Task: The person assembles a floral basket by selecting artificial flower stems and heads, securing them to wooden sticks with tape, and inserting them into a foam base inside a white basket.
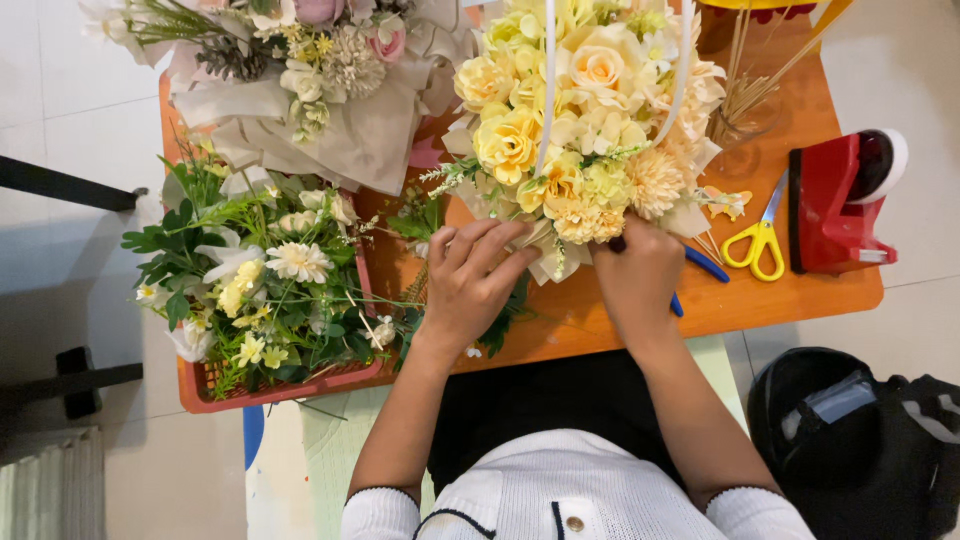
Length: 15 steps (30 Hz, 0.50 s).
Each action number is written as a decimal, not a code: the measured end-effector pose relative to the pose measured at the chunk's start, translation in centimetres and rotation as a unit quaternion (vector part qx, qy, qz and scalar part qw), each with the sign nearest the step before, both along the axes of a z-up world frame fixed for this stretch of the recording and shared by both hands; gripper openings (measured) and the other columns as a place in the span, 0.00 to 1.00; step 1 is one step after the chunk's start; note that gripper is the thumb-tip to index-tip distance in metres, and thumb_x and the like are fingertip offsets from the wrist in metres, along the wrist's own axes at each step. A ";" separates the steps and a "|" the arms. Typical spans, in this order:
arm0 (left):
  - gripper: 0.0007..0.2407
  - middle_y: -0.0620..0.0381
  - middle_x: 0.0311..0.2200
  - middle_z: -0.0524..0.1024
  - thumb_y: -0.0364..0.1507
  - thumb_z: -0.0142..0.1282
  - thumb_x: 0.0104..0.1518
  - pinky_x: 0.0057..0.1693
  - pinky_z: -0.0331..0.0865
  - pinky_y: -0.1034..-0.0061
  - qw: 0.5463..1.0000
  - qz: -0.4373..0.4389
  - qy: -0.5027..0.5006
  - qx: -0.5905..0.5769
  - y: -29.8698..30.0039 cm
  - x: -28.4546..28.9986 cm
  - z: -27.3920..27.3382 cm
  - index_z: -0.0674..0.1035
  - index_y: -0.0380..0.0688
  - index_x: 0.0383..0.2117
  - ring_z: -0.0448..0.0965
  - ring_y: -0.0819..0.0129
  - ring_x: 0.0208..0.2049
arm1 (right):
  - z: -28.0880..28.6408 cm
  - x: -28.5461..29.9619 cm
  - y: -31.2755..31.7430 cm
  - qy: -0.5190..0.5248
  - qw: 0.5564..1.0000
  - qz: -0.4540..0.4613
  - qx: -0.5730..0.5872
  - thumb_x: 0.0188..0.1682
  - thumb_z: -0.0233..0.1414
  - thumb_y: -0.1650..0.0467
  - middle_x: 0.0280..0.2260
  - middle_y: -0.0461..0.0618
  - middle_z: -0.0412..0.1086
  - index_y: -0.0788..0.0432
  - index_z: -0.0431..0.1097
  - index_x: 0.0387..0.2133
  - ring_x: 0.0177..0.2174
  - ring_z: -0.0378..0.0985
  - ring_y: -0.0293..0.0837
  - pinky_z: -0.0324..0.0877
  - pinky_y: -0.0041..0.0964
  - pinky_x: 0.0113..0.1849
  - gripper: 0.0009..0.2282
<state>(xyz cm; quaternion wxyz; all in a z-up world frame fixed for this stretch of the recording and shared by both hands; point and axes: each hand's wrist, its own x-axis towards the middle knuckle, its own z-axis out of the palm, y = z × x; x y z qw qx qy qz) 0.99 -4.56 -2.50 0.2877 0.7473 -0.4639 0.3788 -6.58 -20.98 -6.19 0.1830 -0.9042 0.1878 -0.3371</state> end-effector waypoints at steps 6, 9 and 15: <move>0.04 0.69 0.33 0.72 0.28 0.53 0.50 0.41 0.58 0.78 1.000 0.000 0.013 0.001 0.0 0.1 -0.2 0.74 0.56 0.21 0.70 0.72 0.36 | -2.4 0.0 -0.8 -0.007 1.000 -0.009 -0.004 0.30 0.56 0.73 0.08 0.55 0.55 0.59 0.57 0.08 0.16 0.66 0.58 0.62 0.41 0.21 0.12; 0.04 0.69 0.33 0.72 0.27 0.53 0.50 0.42 0.57 0.78 1.000 0.002 0.015 0.004 0.1 0.2 -0.1 0.74 0.56 0.21 0.70 0.72 0.35 | -2.1 0.2 -1.0 0.010 1.000 -0.010 -0.002 0.28 0.53 0.75 0.07 0.55 0.54 0.59 0.57 0.07 0.15 0.65 0.58 0.62 0.39 0.21 0.09; 0.04 0.68 0.33 0.72 0.27 0.52 0.50 0.42 0.57 0.78 1.000 0.001 0.017 0.002 0.0 0.1 0.1 0.73 0.55 0.20 0.69 0.72 0.35 | -3.3 0.8 -1.0 0.011 1.000 -0.004 -0.023 0.27 0.53 0.73 0.08 0.58 0.55 0.61 0.59 0.08 0.17 0.66 0.60 0.61 0.48 0.21 0.08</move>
